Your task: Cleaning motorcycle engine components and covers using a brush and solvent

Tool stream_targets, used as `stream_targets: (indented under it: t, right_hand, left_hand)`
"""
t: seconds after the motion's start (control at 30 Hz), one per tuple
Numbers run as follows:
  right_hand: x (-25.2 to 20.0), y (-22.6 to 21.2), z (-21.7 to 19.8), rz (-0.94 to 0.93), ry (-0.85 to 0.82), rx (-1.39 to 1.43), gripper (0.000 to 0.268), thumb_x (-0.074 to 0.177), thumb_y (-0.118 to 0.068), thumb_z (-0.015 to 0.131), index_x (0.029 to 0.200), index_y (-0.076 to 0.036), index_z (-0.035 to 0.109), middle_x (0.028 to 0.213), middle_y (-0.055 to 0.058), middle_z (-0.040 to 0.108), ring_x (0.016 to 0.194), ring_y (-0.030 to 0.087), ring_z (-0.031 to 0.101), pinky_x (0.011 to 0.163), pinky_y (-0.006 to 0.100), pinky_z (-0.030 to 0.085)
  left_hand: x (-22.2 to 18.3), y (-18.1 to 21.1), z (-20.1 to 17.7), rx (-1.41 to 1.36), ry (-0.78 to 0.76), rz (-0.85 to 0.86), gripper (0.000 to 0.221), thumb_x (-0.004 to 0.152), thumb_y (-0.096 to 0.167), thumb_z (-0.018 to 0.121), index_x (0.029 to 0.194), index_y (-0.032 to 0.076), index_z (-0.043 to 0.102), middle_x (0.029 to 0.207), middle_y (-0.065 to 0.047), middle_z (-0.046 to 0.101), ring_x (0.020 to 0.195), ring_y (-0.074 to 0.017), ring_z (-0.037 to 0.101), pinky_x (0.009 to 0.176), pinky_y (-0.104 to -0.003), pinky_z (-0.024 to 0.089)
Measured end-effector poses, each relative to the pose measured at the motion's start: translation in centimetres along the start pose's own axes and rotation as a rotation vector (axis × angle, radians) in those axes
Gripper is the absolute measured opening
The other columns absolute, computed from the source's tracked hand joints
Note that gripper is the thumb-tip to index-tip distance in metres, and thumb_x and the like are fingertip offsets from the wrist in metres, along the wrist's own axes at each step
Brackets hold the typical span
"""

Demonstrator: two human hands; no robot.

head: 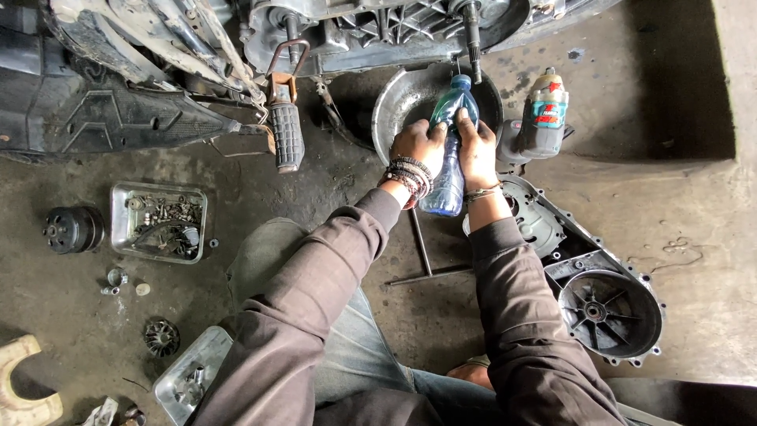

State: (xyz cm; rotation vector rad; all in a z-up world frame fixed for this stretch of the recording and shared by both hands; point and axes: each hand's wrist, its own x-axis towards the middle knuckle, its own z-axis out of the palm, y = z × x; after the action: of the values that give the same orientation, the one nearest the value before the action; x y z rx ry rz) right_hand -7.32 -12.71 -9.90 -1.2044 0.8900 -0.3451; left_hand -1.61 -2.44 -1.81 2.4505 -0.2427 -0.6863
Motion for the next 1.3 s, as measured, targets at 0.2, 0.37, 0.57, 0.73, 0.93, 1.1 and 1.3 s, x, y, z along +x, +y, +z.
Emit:
stream_targets:
  t: [0.2,0.37,0.57,0.73,0.93,1.1,1.3]
  right_hand:
    - [0.5,0.5,0.1,0.005,-0.016,-0.014,0.04,0.094,-0.047,0.076,0.089,-0.007,0.072,0.074,0.006,0.065,0.074,0.015,0.065,0.069,0.027,0.053]
    - [0.5,0.7,0.2,0.026,-0.02,-0.009,0.042,0.092,-0.048,0.077,0.09,-0.006,0.072,0.074,0.007,0.065,0.074,0.015,0.065,0.071,0.028,0.053]
    - [0.6,0.3,0.3,0.024,-0.022,-0.016,0.043,0.092,-0.049,0.077,0.091,-0.006,0.073,0.075,0.007,0.065,0.075,0.015,0.066,0.072,0.028,0.054]
    - [1.3,1.2,0.0,0.023,-0.028,-0.062,0.045,0.092,-0.052,0.077,0.091,-0.008,0.073,0.078,0.007,0.066,0.08,0.016,0.066,0.077,0.029,0.053]
    - [1.1,0.9,-0.1,0.015,-0.01,-0.053,0.045,0.092,-0.051,0.077,0.093,-0.006,0.074,0.079,0.008,0.066,0.083,0.018,0.065,0.079,0.031,0.053]
    - [1.3,0.9,-0.6,-0.019,0.005,-0.025,0.04,0.093,-0.048,0.076,0.09,-0.008,0.074,0.075,0.004,0.065,0.076,0.014,0.063,0.074,0.027,0.052]
    - [2.9,2.5,-2.3,-0.053,0.059,0.073,0.033,0.093,-0.041,0.077,0.09,-0.008,0.073,0.077,0.005,0.065,0.077,0.014,0.061,0.073,0.026,0.05]
  left_hand:
    - [1.0,-0.9,0.8,0.019,0.007,-0.024,0.049,0.09,0.054,0.045,0.099,0.014,0.072,0.108,-0.013,0.076,0.115,-0.0372,0.069,0.1,-0.052,0.053]
    - [0.6,-0.6,0.3,0.026,-0.008,-0.031,0.049,0.09,0.054,0.046,0.098,0.013,0.073,0.108,-0.013,0.076,0.115,-0.0376,0.069,0.1,-0.052,0.053]
    - [0.7,-0.6,0.1,0.017,-0.007,-0.036,0.05,0.089,0.055,0.047,0.095,0.013,0.072,0.106,-0.013,0.076,0.114,-0.0372,0.07,0.099,-0.052,0.054]
    - [0.9,-0.5,0.0,0.001,-0.006,-0.031,0.049,0.089,0.054,0.048,0.095,0.012,0.073,0.105,-0.014,0.076,0.113,-0.0372,0.07,0.098,-0.051,0.054]
    - [1.0,-0.3,0.0,0.012,-0.009,-0.019,0.049,0.089,0.055,0.048,0.095,0.013,0.073,0.103,-0.013,0.077,0.112,-0.0374,0.07,0.097,-0.051,0.055]
    - [0.4,0.5,0.1,-0.002,-0.008,-0.001,0.048,0.09,0.054,0.048,0.095,0.013,0.072,0.103,-0.014,0.076,0.111,-0.0382,0.07,0.097,-0.051,0.055]
    - [1.0,1.2,1.6,-0.055,-0.035,0.038,0.047,0.095,0.05,0.046,0.102,0.013,0.072,0.105,-0.013,0.076,0.114,-0.0351,0.069,0.101,-0.051,0.053]
